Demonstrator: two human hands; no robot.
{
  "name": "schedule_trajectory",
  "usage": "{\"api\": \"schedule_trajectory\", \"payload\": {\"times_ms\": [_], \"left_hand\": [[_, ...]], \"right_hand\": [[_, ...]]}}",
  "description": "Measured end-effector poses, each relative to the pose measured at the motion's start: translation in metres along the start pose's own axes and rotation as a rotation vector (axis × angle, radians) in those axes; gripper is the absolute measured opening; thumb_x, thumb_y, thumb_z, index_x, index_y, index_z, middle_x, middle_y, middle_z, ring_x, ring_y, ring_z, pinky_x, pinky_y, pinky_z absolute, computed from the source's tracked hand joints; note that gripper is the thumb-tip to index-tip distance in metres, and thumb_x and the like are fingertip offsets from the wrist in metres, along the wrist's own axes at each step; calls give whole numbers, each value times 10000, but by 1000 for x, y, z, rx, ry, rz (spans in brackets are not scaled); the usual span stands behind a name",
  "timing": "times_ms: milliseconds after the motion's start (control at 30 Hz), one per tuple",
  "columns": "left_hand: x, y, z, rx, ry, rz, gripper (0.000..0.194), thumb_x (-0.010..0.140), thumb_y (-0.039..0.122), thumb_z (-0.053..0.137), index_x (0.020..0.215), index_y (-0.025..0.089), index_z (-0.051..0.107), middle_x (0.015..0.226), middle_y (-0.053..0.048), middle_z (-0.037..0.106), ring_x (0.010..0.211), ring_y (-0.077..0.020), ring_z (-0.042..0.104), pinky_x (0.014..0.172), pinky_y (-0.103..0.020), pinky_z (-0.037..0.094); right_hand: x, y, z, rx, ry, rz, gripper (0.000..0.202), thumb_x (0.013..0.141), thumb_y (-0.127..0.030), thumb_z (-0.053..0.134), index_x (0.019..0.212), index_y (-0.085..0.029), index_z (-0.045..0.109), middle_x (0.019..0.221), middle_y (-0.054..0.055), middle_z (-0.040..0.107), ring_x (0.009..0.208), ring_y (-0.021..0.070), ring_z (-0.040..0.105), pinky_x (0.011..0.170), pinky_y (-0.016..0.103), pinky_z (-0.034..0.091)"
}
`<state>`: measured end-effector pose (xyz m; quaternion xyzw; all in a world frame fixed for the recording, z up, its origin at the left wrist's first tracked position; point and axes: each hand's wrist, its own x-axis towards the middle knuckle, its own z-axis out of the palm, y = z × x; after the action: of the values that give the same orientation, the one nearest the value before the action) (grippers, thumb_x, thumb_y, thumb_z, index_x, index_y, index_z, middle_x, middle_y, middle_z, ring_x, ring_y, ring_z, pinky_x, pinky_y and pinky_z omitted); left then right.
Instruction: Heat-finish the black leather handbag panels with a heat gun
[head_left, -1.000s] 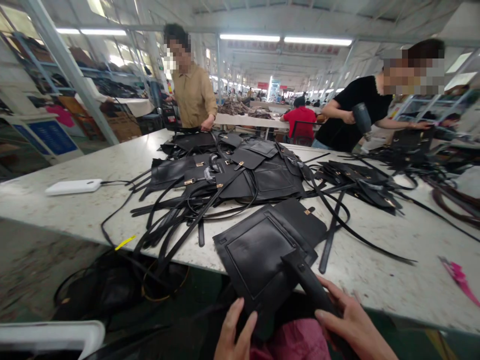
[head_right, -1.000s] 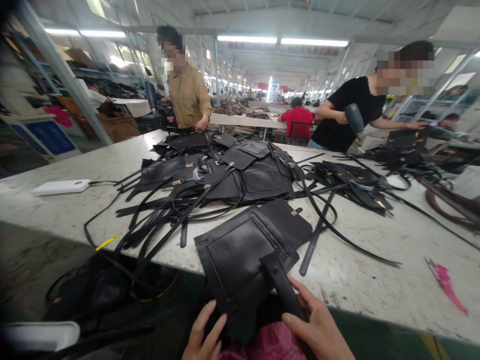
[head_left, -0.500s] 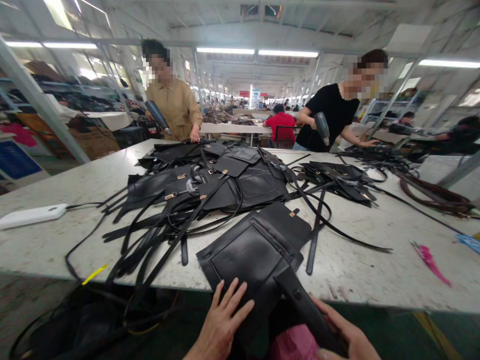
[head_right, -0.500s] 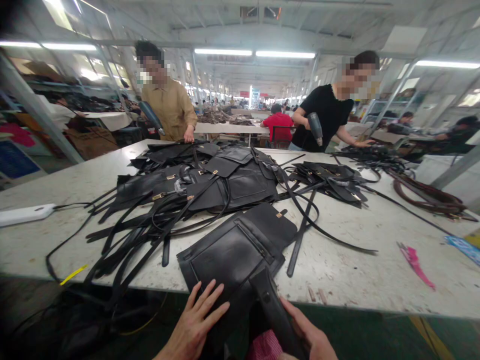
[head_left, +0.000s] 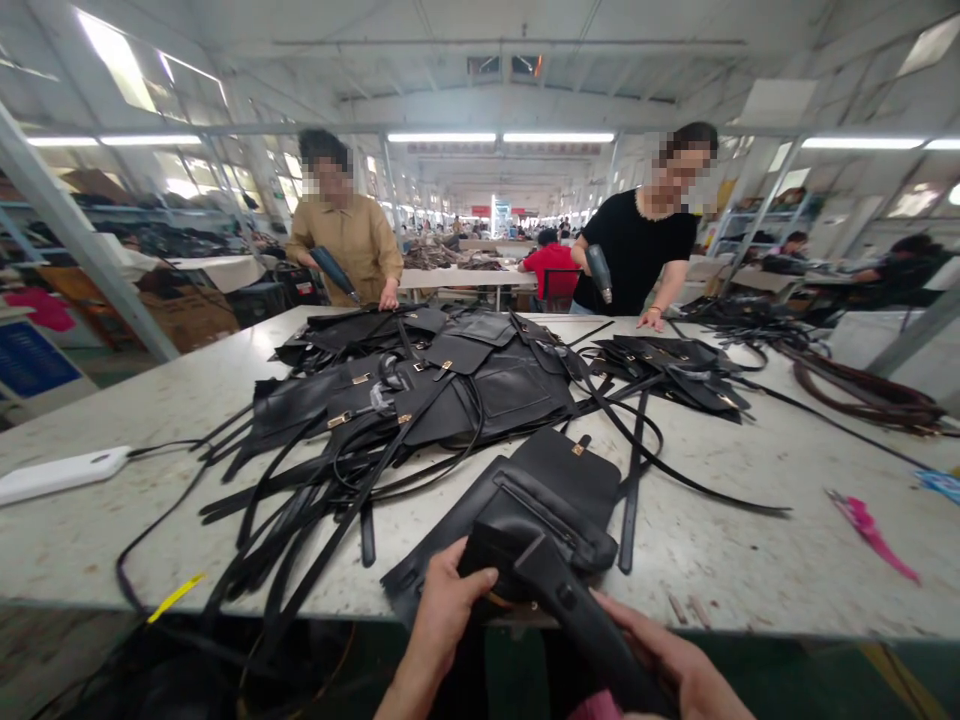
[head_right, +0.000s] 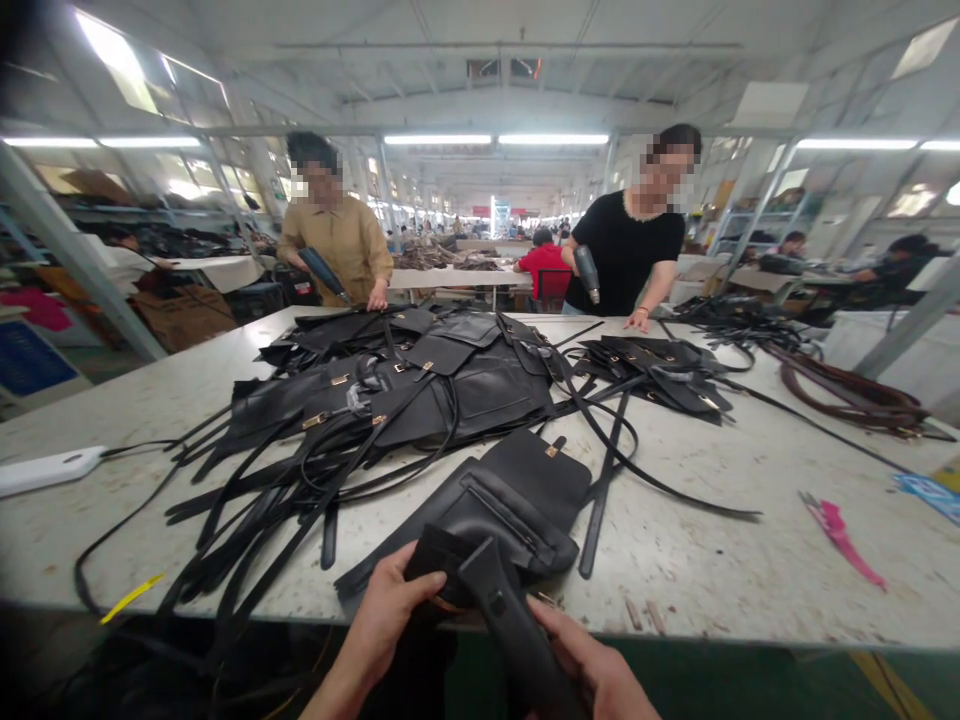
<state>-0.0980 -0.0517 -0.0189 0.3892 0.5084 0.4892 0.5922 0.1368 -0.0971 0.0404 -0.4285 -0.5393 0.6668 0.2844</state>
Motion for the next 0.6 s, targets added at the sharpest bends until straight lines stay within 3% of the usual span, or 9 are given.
{"api": "schedule_trajectory", "payload": {"times_ms": [133, 200, 300, 400, 500, 600], "left_hand": [[-5, -1, 6, 36, -66, 18, 266, 589, 82, 593, 849, 116, 640, 713, -20, 668, 642, -189, 606, 639, -292, 471], [-6, -4, 5, 8, -75, -3, 245, 594, 95, 611, 836, 109, 643, 707, -28, 669, 636, -195, 612, 632, -298, 475], [-1, -5, -2, -115, -12, -63, 225, 603, 152, 657, 820, 93, 645, 682, -49, 675, 613, -208, 623, 616, -317, 488], [12, 11, -13, -329, 233, -56, 226, 601, 122, 670, 824, 102, 642, 661, -48, 679, 609, -196, 634, 643, -329, 505], [31, 44, -30, -543, 577, 60, 290, 640, 36, 608, 910, 141, 627, 688, -26, 683, 645, -163, 642, 707, -315, 509], [47, 76, -53, -649, 737, 111, 315, 737, 99, 536, 1045, 155, 571, 770, -40, 684, 725, -163, 643, 759, -335, 503]], "right_hand": [[27, -12, 14, -42, -44, 44, 686, 566, -111, 604, 1226, -209, 439, 903, 17, 650, 665, 169, 622, 607, 244, 501], [42, -14, 20, -18, -60, 60, 665, 592, -120, 582, 1230, -209, 416, 795, -1, 641, 455, 106, 556, 437, 209, 456], [57, -21, 22, 53, -22, -15, 654, 629, -162, 583, 1245, -232, 374, 844, 3, 610, 371, 62, 493, 347, 186, 407], [54, -32, 13, 79, 81, -82, 655, 649, -166, 578, 1256, -250, 348, 874, 3, 595, 407, 69, 514, 355, 189, 423], [37, -38, -4, 62, 162, -78, 665, 661, -170, 574, 1274, -213, 319, 686, -26, 601, 404, 85, 506, 370, 198, 433], [21, -34, -19, 45, 280, -56, 729, 663, -248, 593, 1300, -147, 253, 527, -47, 563, 394, 106, 496, 378, 211, 431]]}}
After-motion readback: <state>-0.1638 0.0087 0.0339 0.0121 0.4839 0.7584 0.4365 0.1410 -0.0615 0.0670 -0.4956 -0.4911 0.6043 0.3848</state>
